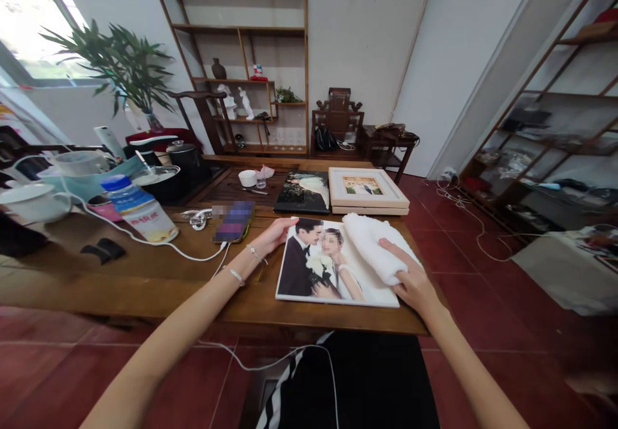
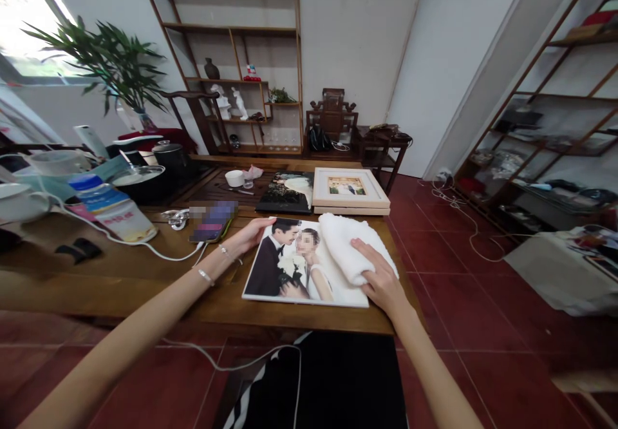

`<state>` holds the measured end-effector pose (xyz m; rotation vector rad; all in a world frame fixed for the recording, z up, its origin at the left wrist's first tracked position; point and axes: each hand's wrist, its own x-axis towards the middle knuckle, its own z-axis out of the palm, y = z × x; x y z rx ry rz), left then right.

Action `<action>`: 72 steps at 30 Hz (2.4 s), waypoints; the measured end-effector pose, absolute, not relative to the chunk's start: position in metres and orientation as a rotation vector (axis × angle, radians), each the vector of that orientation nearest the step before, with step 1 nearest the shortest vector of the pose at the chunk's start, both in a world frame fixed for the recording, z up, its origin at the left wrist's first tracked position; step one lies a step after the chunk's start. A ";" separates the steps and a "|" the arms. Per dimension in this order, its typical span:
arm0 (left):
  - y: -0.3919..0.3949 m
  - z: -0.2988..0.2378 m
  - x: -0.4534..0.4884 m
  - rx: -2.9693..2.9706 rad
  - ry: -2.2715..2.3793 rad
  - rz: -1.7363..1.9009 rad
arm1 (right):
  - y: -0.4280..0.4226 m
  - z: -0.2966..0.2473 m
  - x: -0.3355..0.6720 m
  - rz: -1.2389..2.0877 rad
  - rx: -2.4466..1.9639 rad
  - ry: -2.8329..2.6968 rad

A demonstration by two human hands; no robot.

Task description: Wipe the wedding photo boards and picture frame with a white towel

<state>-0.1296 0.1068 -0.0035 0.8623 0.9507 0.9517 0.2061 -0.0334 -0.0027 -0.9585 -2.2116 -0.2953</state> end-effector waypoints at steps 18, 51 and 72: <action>0.072 -0.009 -0.113 1.213 1.114 1.182 | -0.018 -0.008 0.220 -0.597 -1.381 -1.671; 0.016 -0.029 -0.110 2.277 1.266 0.998 | -0.019 0.011 0.154 -0.083 -1.306 -2.510; 0.014 -0.026 -0.111 2.267 1.230 0.982 | 0.024 0.013 0.165 0.016 -1.300 -2.415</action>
